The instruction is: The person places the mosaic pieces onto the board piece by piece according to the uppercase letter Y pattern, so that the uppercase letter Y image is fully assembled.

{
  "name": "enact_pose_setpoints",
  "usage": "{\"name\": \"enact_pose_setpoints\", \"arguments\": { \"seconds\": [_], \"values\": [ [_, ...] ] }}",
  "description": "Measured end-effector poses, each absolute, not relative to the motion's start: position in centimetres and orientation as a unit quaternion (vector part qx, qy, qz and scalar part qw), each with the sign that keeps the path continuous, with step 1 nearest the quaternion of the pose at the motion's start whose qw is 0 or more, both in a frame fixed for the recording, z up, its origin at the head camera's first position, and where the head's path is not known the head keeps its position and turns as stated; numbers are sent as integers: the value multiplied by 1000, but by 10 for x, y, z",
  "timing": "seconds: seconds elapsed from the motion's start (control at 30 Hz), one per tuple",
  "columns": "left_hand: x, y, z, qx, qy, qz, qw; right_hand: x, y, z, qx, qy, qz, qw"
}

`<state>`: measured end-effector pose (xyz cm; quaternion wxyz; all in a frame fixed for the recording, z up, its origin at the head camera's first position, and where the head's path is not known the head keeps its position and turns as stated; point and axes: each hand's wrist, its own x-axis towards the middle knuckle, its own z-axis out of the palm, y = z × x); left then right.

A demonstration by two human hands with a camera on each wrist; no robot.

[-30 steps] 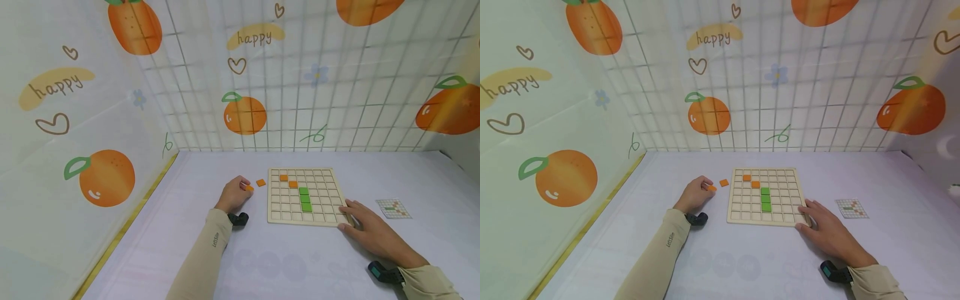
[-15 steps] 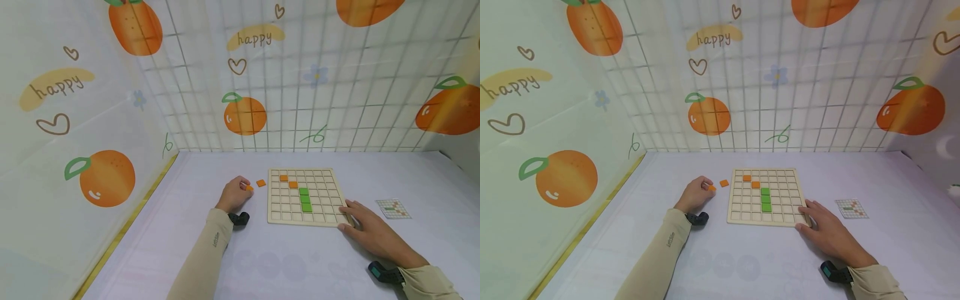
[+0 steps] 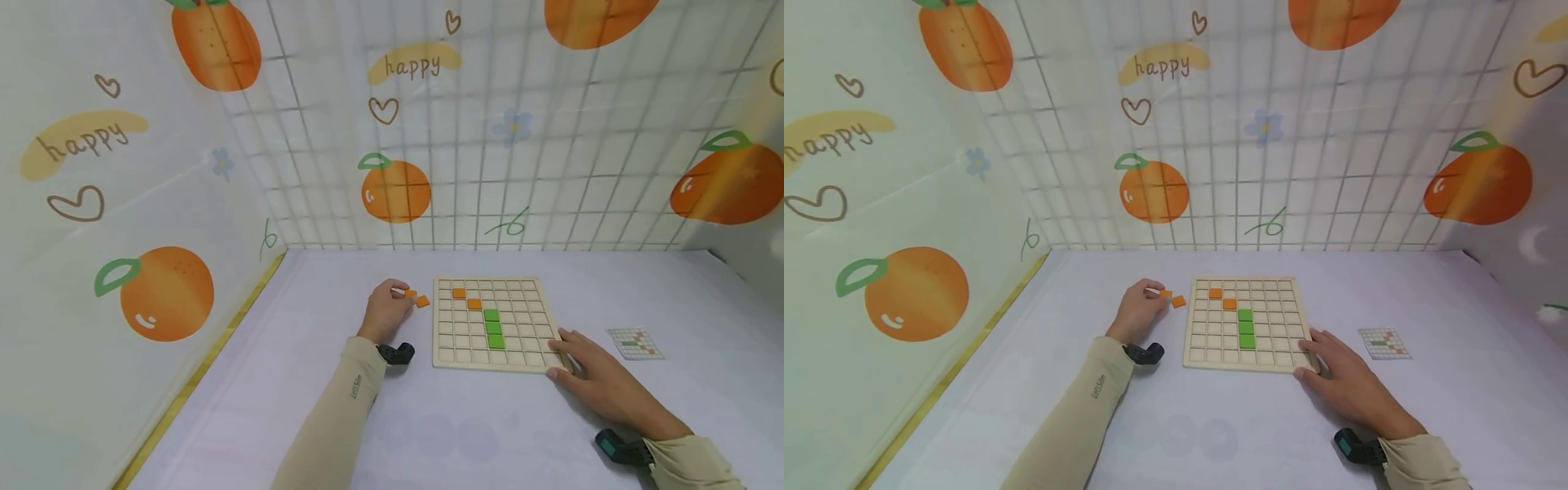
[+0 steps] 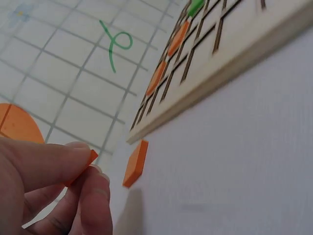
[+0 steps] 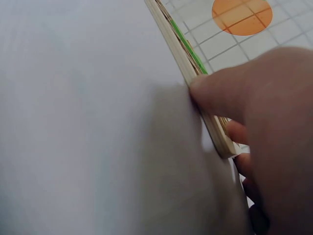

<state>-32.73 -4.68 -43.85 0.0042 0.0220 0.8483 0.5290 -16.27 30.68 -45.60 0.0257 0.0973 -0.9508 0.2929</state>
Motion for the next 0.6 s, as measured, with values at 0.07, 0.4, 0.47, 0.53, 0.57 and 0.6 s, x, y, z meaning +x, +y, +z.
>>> {"name": "enact_pose_setpoints", "arguments": {
  "seconds": [0.07,0.4,0.47,0.53,0.57,0.6],
  "values": [
    [-328,-40,-438,23,833,552,6,-163,306,-457,94,-953,288,25],
    [-333,-12,-428,77,803,588,55,-164,307,-459,94,-953,288,26],
    [-333,-8,-425,96,796,594,71,-164,306,-458,93,-953,288,26],
    [-332,-2,-421,111,788,600,83,-164,306,-457,92,-954,286,26],
    [-332,1,-419,117,784,604,87,-163,306,-457,91,-954,284,26],
    [-331,4,-418,123,781,605,92,-163,306,-457,91,-954,283,26]
  ]
}}
